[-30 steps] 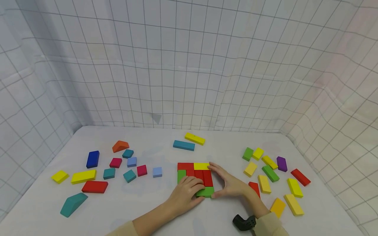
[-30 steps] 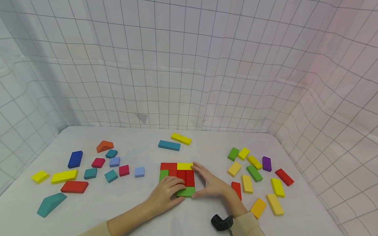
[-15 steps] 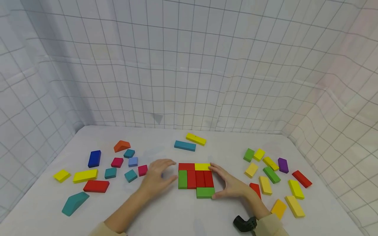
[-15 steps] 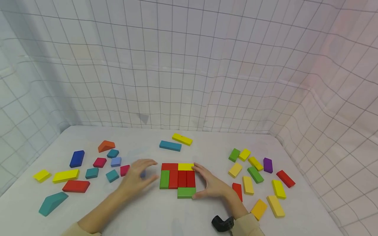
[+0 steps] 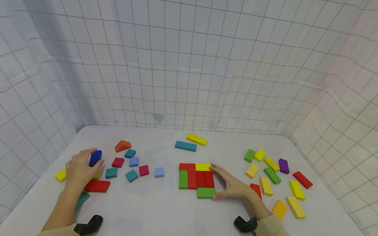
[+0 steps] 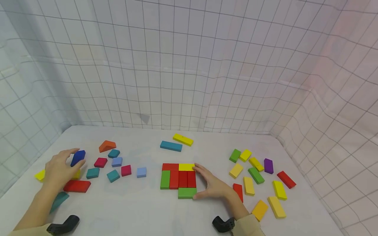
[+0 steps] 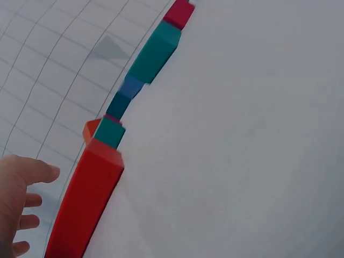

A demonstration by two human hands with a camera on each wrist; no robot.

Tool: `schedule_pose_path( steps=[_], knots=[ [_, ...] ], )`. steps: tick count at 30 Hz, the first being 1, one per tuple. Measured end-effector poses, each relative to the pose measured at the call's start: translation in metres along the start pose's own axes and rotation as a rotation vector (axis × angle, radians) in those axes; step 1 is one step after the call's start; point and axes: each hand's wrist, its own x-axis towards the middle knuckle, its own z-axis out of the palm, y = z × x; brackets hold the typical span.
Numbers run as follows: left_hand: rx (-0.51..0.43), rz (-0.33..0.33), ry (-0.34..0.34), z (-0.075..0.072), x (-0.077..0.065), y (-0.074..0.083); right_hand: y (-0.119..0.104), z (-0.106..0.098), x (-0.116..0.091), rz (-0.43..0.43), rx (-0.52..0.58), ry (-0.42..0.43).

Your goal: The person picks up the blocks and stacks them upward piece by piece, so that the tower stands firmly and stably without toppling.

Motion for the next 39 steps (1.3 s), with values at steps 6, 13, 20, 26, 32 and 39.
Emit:
schedule_pose_path(
  steps=[6,13,20,26,32,39],
  knots=[
    [0.068,-0.089,-0.089,-0.002,-0.002,-0.021,0.001,0.0,0.0,0.005,-0.001,-0.004],
    [0.09,-0.106,-0.138,0.001,0.002,-0.026,0.0,0.0,0.0,0.008,0.01,-0.002],
    [0.006,-0.095,-0.126,0.004,0.003,-0.026,-0.001,0.0,0.0,0.02,-0.003,-0.005],
    [-0.082,-0.082,-0.128,0.002,0.001,-0.025,0.002,0.001,0.0,0.028,0.005,-0.004],
    [-0.21,0.041,-0.049,0.0,0.001,-0.007,0.002,0.001,-0.001,0.016,0.005,-0.006],
    [-0.361,0.326,0.025,0.02,-0.005,0.039,0.002,0.001,0.0,0.016,0.001,-0.005]
  ],
)
